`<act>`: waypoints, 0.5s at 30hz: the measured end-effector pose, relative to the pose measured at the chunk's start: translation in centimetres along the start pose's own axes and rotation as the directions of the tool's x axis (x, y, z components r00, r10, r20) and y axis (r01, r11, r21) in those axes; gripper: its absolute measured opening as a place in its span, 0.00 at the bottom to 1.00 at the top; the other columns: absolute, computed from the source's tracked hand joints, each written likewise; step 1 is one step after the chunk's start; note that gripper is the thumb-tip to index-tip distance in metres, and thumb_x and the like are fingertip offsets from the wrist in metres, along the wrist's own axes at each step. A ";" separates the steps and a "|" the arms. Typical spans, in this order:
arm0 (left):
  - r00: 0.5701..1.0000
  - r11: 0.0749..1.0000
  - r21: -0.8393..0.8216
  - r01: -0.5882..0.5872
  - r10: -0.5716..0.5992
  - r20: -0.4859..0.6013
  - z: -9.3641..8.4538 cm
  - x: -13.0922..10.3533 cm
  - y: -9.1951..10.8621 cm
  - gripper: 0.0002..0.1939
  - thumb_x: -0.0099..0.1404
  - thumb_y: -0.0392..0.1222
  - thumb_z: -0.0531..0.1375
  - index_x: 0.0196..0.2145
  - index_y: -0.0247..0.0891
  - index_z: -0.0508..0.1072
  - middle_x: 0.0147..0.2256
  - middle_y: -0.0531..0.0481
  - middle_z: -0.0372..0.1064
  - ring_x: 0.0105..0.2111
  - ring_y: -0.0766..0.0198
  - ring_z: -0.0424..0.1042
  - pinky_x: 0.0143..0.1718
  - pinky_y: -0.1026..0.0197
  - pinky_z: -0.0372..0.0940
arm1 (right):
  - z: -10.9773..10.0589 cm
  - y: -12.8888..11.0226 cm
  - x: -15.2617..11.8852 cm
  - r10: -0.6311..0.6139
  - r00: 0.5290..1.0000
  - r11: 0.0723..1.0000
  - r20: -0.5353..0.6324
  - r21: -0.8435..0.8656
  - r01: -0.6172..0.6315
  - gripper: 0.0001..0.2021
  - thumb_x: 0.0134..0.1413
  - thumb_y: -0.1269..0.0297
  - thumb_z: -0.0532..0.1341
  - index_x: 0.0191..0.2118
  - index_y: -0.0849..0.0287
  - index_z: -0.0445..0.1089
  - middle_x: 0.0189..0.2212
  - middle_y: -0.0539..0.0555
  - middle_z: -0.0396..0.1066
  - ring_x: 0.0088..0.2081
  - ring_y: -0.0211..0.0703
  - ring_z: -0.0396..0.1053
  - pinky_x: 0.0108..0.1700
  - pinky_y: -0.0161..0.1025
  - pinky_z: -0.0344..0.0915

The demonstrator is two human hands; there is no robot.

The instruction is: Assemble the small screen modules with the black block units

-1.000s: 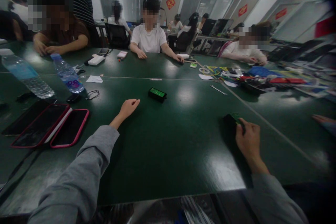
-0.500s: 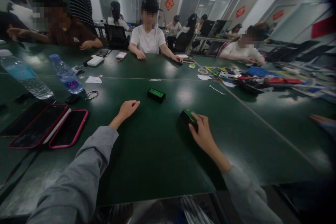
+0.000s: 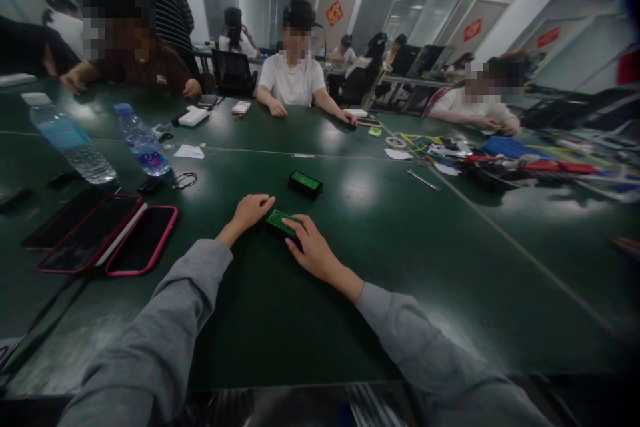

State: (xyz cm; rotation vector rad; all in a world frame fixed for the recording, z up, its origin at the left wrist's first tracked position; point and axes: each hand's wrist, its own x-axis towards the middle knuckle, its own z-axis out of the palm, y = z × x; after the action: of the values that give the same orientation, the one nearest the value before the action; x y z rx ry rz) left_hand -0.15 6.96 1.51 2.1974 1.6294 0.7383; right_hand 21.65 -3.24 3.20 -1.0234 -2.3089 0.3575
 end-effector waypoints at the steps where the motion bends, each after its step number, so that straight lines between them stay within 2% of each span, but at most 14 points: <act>1: 1.000 1.000 0.007 0.001 -0.001 0.004 0.0 0.0 0.1 0.25 0.68 0.56 0.46 0.22 0.38 0.66 0.23 0.52 0.65 0.24 0.66 0.59 0.28 0.62 0.49 | 0.3 0.1 0.3 -0.004 1.000 1.000 -0.006 -0.005 0.004 0.24 0.65 0.63 0.53 0.64 0.50 0.51 0.57 0.60 0.54 0.58 0.53 0.59 0.57 0.58 0.64; 15: 0.999 0.999 0.044 -0.022 0.020 0.045 0.0 -0.1 0.2 0.25 0.69 0.57 0.45 0.23 0.39 0.67 0.23 0.51 0.65 0.23 0.65 0.60 0.28 0.62 0.49 | 0.1 0.3 0.4 -0.002 1.000 1.000 0.002 0.019 0.002 0.21 0.68 0.63 0.48 0.64 0.50 0.52 0.57 0.59 0.55 0.58 0.51 0.59 0.58 0.55 0.64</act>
State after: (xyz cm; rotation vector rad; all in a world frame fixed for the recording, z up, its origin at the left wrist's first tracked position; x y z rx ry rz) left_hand 0.01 6.83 1.64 2.2484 1.6190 0.6589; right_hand 21.55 -2.74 3.15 -1.0124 -2.3041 0.3796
